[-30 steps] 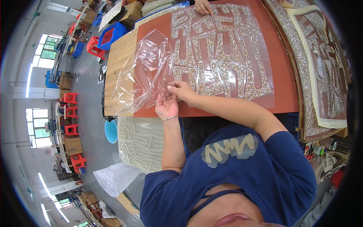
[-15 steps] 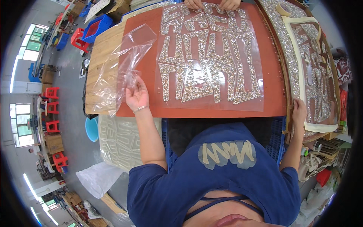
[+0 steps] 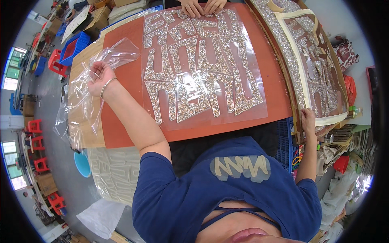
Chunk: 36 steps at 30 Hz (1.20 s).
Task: Applying adhesive glitter material onto pre-cut shoe components using a transfer frame.
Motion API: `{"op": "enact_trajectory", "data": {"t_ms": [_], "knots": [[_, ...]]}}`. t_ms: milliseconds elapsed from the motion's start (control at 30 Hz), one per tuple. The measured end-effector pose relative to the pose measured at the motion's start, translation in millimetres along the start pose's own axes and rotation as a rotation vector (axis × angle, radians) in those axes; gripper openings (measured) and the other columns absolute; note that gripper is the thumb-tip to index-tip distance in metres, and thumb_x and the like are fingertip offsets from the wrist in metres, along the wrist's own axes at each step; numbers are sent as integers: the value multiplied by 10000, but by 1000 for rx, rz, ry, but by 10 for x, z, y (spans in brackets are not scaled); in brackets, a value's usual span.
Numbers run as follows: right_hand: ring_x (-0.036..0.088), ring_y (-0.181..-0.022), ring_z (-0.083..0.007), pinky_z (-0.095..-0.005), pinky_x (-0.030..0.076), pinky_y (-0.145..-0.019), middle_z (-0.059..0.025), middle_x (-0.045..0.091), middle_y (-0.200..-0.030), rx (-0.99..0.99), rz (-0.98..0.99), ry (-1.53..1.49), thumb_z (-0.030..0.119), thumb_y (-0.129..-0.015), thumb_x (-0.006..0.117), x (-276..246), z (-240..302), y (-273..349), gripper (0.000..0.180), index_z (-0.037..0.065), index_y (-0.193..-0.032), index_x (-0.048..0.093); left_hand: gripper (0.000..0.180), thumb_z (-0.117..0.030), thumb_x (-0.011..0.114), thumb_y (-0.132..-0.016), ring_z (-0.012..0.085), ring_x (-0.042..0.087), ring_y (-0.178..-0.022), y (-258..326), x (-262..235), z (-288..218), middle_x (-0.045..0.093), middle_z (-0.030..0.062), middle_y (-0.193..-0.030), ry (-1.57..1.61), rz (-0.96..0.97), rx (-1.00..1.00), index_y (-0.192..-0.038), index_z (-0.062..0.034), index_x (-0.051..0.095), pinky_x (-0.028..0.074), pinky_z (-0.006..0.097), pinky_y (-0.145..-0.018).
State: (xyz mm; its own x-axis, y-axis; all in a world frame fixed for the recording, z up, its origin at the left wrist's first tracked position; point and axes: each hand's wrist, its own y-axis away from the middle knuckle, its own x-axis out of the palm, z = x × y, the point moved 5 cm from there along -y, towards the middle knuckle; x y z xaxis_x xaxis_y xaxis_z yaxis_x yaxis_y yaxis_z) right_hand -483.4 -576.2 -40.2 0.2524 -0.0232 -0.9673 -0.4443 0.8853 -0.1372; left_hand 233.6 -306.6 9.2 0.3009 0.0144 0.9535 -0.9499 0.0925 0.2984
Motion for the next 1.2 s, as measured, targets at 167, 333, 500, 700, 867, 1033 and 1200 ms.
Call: {"op": "enact_trajectory", "data": {"t_ms": [167, 333, 500, 700, 867, 1033, 1200], "knots": [[555, -737, -249, -339, 440, -678, -115, 561, -769, -29, -198, -52, 80, -839, 577, -70, 126, -190, 107, -12, -874, 620, 418, -360, 298, -930, 277, 525, -799, -65, 109, -109, 502, 171, -877, 31, -12, -64, -943, 23, 465, 474, 444, -711], [532, -752, -70, -208, 420, -669, -6, 614, -818, 120, 23, -860, 168, -864, 616, 221, 1707, -1006, 211, -19, -956, 649, 425, -333, 285, -938, 273, 513, -831, 122, 141, 41, 492, 178, -885, 68, 9, -244, -932, 52, 467, 455, 443, -751], [522, -690, -90, -240, 423, -635, -27, 587, -750, -98, 360, -1005, 216, -854, 632, 1214, 3692, -1771, 232, -5, -921, 646, 426, -319, 288, -940, 274, 511, -831, 95, 226, -19, 494, 177, -888, 57, 55, -235, -927, 69, 465, 457, 437, -760], [574, -833, -279, -373, 445, -741, -114, 596, -833, -630, -65, -588, 181, -816, 610, 1435, 4590, -2116, 156, 33, -837, 655, 424, -315, 316, -940, 272, 513, -835, 91, 240, -60, 499, 177, -892, 59, 37, -296, -948, 81, 468, 461, 434, -770], [546, -841, -285, -385, 441, -772, -104, 577, -816, -780, -134, -432, 139, -799, 597, 1577, 4656, -2124, 113, 44, -797, 658, 401, -301, 338, -938, 275, 509, -850, 114, 243, -16, 490, 177, -902, 53, -2, -322, -960, 78, 469, 465, 439, -774], [539, -849, -281, -376, 437, -776, -100, 577, -829, -814, -189, -397, 80, -771, 574, 1603, 4652, -2056, 119, 55, -834, 673, 379, -290, 341, -939, 275, 501, -858, 121, 263, -4, 478, 172, -917, 63, 45, -332, -979, 70, 453, 468, 437, -777], [538, -865, -281, -374, 434, -790, -100, 578, -838, -908, -186, -362, 30, -748, 545, 1549, 4697, -1899, 183, 56, -868, 681, 357, -285, 339, -941, 274, 497, -863, 122, 261, 9, 469, 172, -927, 49, 34, -308, -994, 55, 436, 469, 437, -776]]}}
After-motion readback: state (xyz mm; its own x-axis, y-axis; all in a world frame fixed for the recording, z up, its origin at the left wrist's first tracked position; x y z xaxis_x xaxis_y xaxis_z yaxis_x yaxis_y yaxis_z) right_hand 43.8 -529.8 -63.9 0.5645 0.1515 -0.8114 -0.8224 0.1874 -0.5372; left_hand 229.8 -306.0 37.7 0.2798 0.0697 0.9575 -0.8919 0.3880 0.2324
